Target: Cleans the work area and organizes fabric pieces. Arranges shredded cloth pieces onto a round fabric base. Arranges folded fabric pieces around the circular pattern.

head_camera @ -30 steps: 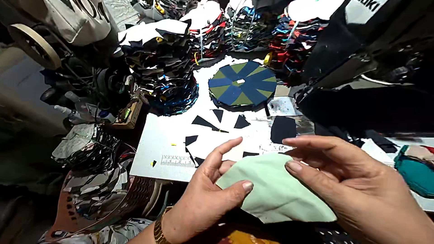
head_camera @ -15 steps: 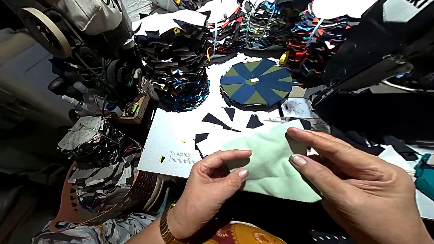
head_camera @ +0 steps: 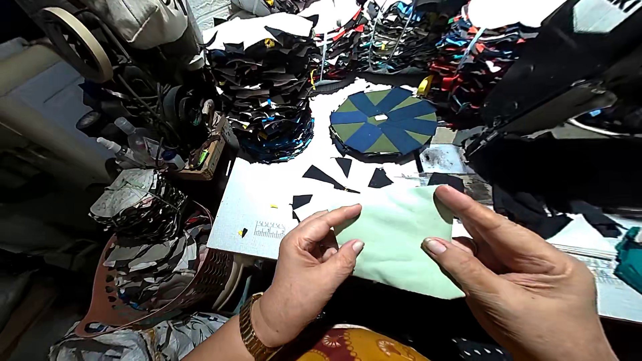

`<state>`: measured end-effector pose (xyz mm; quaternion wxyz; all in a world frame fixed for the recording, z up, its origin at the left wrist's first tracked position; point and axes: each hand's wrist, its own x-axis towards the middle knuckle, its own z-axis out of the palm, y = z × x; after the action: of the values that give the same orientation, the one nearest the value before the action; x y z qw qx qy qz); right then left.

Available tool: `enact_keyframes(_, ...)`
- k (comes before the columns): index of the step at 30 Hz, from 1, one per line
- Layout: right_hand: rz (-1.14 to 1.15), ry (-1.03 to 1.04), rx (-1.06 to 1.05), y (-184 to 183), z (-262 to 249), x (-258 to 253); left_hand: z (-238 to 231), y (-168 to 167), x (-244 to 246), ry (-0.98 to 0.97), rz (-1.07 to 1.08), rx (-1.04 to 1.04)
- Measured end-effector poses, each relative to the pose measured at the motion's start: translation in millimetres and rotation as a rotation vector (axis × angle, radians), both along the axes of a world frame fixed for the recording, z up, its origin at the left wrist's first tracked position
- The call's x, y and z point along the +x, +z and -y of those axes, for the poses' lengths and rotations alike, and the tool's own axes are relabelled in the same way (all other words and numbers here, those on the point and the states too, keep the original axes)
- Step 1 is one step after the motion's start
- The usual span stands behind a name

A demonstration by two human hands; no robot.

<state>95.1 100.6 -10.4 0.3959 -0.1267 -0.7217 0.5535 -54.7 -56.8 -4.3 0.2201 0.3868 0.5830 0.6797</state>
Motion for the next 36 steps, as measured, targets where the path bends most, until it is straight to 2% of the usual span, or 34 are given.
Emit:
enact_keyframes(5,0.067,0.015,0.057,-5,-2,8,6,-3,-1,-0.025,-0.095,-0.024)
enact_keyframes(9,0.131,0.313,0.266,17,-13,23,12,-3,-5,-0.023,-0.366,-0.078)
enact_keyframes(11,0.205,0.509,0.388,37,-13,26,13,5,-3,-0.136,-0.425,-0.119)
enact_keyframes(13,0.277,0.673,0.482,54,-7,23,11,13,3,-0.346,-0.365,-0.130)
enact_keyframes(16,0.328,0.716,0.529,62,4,18,6,14,12,-0.548,-0.178,-0.088)
enact_keyframes(19,0.264,0.514,0.377,48,2,20,6,12,17,-0.578,0.132,-0.066)
enact_keyframes(21,0.192,0.383,0.216,32,-7,17,9,14,14,-0.474,0.287,-0.102)
enact_keyframes(23,0.161,0.386,0.044,13,-15,16,12,16,11,-0.352,0.465,-0.081)
enact_keyframes(26,0.210,0.542,-0.099,-7,-7,14,11,19,10,-0.258,0.683,0.010)
enact_keyframes(29,0.262,0.648,-0.326,1,16,12,12,18,11,-0.209,0.697,0.027)
enact_keyframes(32,0.196,0.515,-0.484,-1,21,11,16,12,9,-0.125,0.592,0.024)
enact_keyframes(36,0.116,0.354,-0.499,10,15,15,26,-2,4,-0.117,0.377,0.032)
